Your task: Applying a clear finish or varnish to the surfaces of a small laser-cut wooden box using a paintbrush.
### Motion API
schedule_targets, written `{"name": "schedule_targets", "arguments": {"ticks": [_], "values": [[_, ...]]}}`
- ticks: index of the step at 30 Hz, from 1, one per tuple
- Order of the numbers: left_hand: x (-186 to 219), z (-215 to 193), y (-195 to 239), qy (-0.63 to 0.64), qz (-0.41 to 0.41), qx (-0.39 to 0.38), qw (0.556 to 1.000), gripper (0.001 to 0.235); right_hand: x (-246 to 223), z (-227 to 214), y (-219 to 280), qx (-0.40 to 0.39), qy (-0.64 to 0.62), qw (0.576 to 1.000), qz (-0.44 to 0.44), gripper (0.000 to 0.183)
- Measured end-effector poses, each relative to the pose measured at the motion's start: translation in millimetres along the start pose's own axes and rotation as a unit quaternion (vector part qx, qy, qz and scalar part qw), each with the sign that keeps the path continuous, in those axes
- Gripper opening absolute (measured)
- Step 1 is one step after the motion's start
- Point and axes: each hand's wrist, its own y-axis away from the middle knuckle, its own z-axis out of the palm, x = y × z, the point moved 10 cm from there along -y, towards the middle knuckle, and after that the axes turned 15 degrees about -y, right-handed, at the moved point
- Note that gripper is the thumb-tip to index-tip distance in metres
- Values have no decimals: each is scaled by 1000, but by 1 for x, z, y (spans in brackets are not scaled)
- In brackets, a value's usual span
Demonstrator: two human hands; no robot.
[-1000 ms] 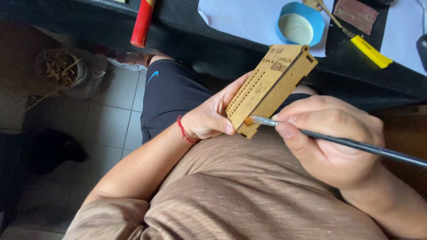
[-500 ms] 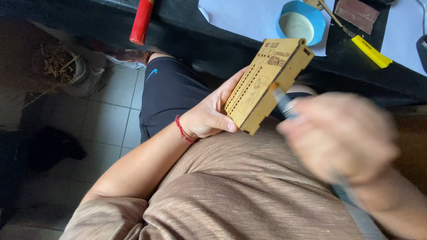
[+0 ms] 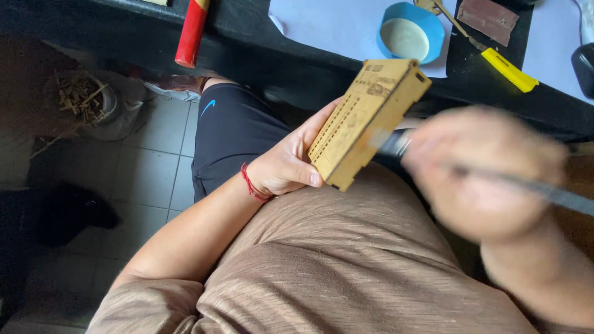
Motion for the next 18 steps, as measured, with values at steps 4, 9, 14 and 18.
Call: {"name": "schedule_targets", "arguments": {"ticks": [4, 9, 14, 18], "values": [[-1, -2, 2, 21, -2, -13, 1000, 132, 21, -32, 8, 68, 32, 996, -46, 17], [3, -6, 5, 70, 37, -5, 997, 129, -3, 7, 29, -1, 10, 1000, -9, 11], [7, -9, 4, 20, 20, 25, 999, 132, -33, 27, 18, -23, -29, 988, -152, 17], [4, -7, 3, 47, 13, 0, 999, 133, 24, -22, 7, 89, 14, 993, -81, 14]]}}
